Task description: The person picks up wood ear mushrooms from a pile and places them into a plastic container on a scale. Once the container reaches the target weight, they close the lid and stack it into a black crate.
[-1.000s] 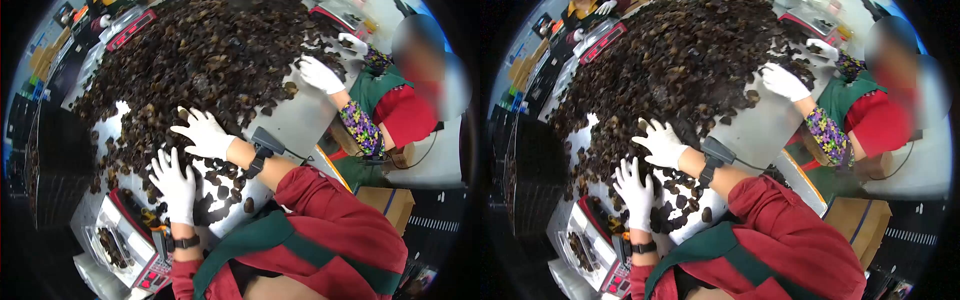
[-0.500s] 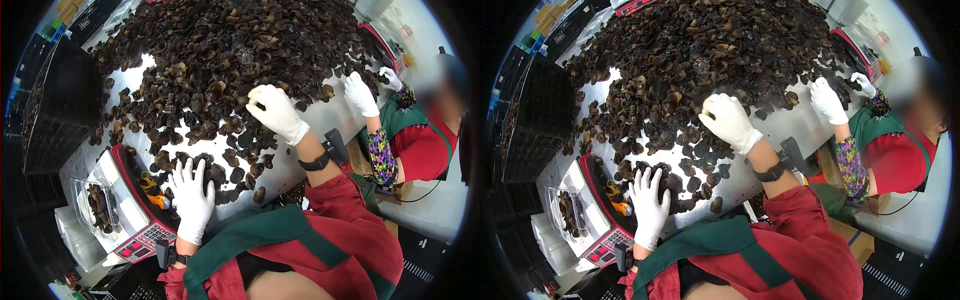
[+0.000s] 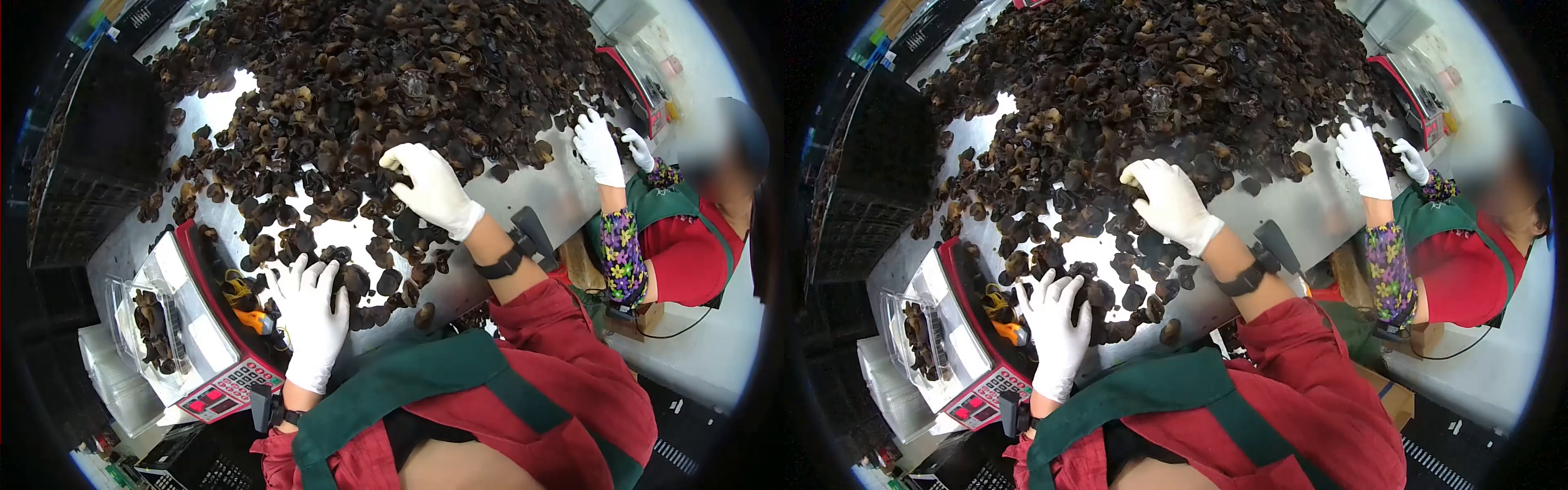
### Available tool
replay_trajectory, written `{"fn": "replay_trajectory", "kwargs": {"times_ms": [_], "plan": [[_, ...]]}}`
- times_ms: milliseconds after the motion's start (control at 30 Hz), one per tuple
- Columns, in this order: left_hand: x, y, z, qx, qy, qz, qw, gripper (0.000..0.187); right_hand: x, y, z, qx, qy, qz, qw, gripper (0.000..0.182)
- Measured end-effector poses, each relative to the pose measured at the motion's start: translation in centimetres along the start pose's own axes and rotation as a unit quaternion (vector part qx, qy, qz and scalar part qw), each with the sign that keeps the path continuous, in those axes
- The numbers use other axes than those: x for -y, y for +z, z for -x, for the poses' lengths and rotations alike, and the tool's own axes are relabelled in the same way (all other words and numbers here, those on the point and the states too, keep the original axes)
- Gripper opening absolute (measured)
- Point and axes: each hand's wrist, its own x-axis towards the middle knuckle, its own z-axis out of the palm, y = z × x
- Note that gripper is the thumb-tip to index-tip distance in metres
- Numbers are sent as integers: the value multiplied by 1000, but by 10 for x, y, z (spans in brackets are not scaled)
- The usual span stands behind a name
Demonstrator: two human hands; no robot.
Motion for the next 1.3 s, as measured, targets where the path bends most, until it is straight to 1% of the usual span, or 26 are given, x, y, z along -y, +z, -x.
{"fn": "replay_trajectory", "kwargs": {"times_ms": [33, 100, 167, 233, 300, 367, 433, 500, 567, 600, 633, 667, 700, 767, 800, 833, 867, 900, 933, 1000, 1033, 1100, 1133, 1200, 1233, 1300], "plan": [[-1, -1, -2, 2, 2, 3, 1000, 39, 4, -5, 5, -22, 4, -62, 998, 37], [-5, -5, -2, 7, 3, 13, 1000, 36, 12, -12, 17, -33, 14, -61, 998, 40], [-9, -7, -7, 10, 3, 17, 1000, 32, 18, -17, 22, -51, -8, -25, 998, 42], [-14, -11, -12, 15, -1, 38, 999, 31, 21, -21, 29, -49, -1, -11, 999, 40], [-19, -11, -18, 15, 4, 47, 999, 31, 22, -26, 37, -42, -35, -3, 999, 36], [-22, -10, -22, 15, 11, 57, 998, 31, 23, -39, 51, -30, -15, -44, 998, 29], [-23, -7, -24, 16, 7, 59, 998, 32, 23, -69, 69, 34, 57, -46, 997, 25], [-25, -8, -33, 15, 23, 48, 998, 34, 4, -98, 97, 89, 80, -45, 992, 26], [-31, -9, -49, -1, 41, 37, 998, 35, -4, -139, 120, 229, 164, -75, 956, 29], [-36, -11, -60, -18, 55, 26, 998, 36, 2, -157, 124, 275, 210, -51, 937, 31], [-34, -4, -69, -48, 77, 43, 995, 38, 6, -171, 127, 321, 255, -26, 912, 33], [-32, 5, -80, -55, 91, 54, 993, 41, -1, -170, 137, 284, 206, -2, 937, 33], [-30, 12, -92, -62, 104, 65, 991, 45, -4, -165, 138, 284, 207, -1, 936, 33], [-27, 21, -114, -44, 130, -14, 990, 55, -3, -148, 126, 177, 114, 34, 977, 30], [-20, 28, -118, -17, 129, -44, 991, 59, -2, -134, 112, 147, 93, 42, 984, 24], [-13, 35, -118, -5, 123, -76, 989, 60, -2, -115, 96, 94, 52, 27, 994, 21], [-10, 39, -114, 2, 111, -63, 992, 58, -3, -93, 79, 41, 10, 10, 999, 19], [-8, 40, -109, 10, 99, -52, 994, 57, -5, -70, 60, 11, 5, 22, 1000, 13], [-7, 38, -105, 11, 99, -55, 993, 57, 0, -52, 41, -38, -14, 68, 997, 11], [-8, 31, -93, 18, 62, -38, 997, 54, -4, -15, 10, -104, 9, 148, 984, 20], [-9, 27, -86, 17, 58, -41, 997, 54, -3, -5, -3, -86, 51, 197, 975, 24], [-13, 16, -72, 23, 57, -31, 998, 52, -10, 11, -17, -53, 78, 264, 960, 26], [-16, 9, -66, 28, 52, -35, 998, 52, -10, 10, -19, -52, 73, 262, 961, 26], [-16, 3, -52, 28, 33, -33, 999, 54, -16, 1, -16, -61, 102, 127, 985, 18], [-14, 1, -47, 33, 25, -30, 999, 55, -20, -3, -11, -74, 99, 44, 991, 17], [-12, 0, -40, 37, 20, -22, 999, 55, -24, -15, -2, -40, 160, -133, 977, 20]]}}
